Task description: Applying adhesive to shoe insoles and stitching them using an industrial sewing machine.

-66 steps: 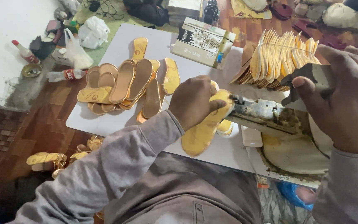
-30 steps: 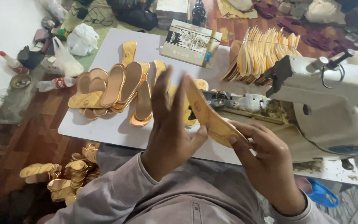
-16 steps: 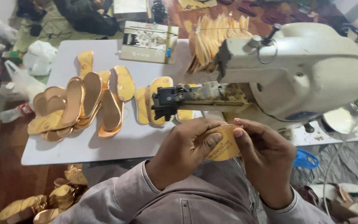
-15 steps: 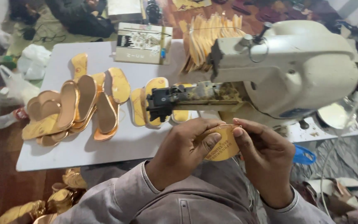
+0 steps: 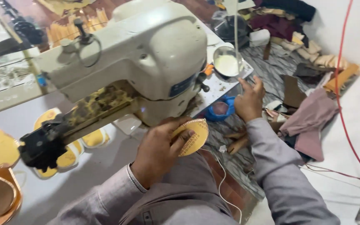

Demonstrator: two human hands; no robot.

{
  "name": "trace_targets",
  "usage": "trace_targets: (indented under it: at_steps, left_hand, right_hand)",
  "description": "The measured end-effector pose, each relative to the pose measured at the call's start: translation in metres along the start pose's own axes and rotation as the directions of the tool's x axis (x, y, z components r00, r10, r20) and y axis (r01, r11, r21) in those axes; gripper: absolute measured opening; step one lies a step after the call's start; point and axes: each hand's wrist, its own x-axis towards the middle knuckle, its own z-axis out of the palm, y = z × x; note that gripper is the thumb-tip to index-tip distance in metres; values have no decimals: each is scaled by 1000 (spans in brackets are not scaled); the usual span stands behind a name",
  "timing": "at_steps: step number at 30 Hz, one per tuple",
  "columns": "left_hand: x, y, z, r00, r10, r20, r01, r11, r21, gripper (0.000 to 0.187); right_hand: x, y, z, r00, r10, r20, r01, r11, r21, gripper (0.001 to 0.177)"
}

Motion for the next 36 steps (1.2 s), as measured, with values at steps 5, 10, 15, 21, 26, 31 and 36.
trace_targets:
  at_steps: [5, 10, 15, 21, 26, 31, 36]
  left_hand:
    - [34, -17, 29, 999, 9, 36, -9, 1000, 1, 40]
    - [54, -20, 51, 997, -50, 66, 47, 998, 45, 42]
    - [66, -35, 63, 997, -45, 65, 40, 996, 82, 42]
    - [74, -45, 70, 996, -43, 79, 39, 998, 49, 43]
    - [73, -34, 64, 998, 4, 70, -7, 999, 33, 44]
    - [70, -39, 64, 998, -7, 60, 5, 1000, 24, 44]
    - [61, -37, 59, 996, -61, 68, 60, 998, 12, 44]
  right_hand:
    - [35, -13, 6, 948, 126, 291, -61, 973, -220, 67]
    - [61, -7, 23, 925, 174, 337, -78, 957, -280, 61]
    - [75, -5, 35, 900, 198, 389, -63, 941, -332, 65]
    - [74, -3, 35, 905, 159, 395, -3, 930, -367, 57]
    - [61, 0, 22, 981, -55, 185, 92, 975, -201, 46]
    - [55, 10, 18, 951, -3, 309, 87, 962, -258, 58]
    - [45, 44, 23, 965, -94, 247, 133, 980, -149, 58]
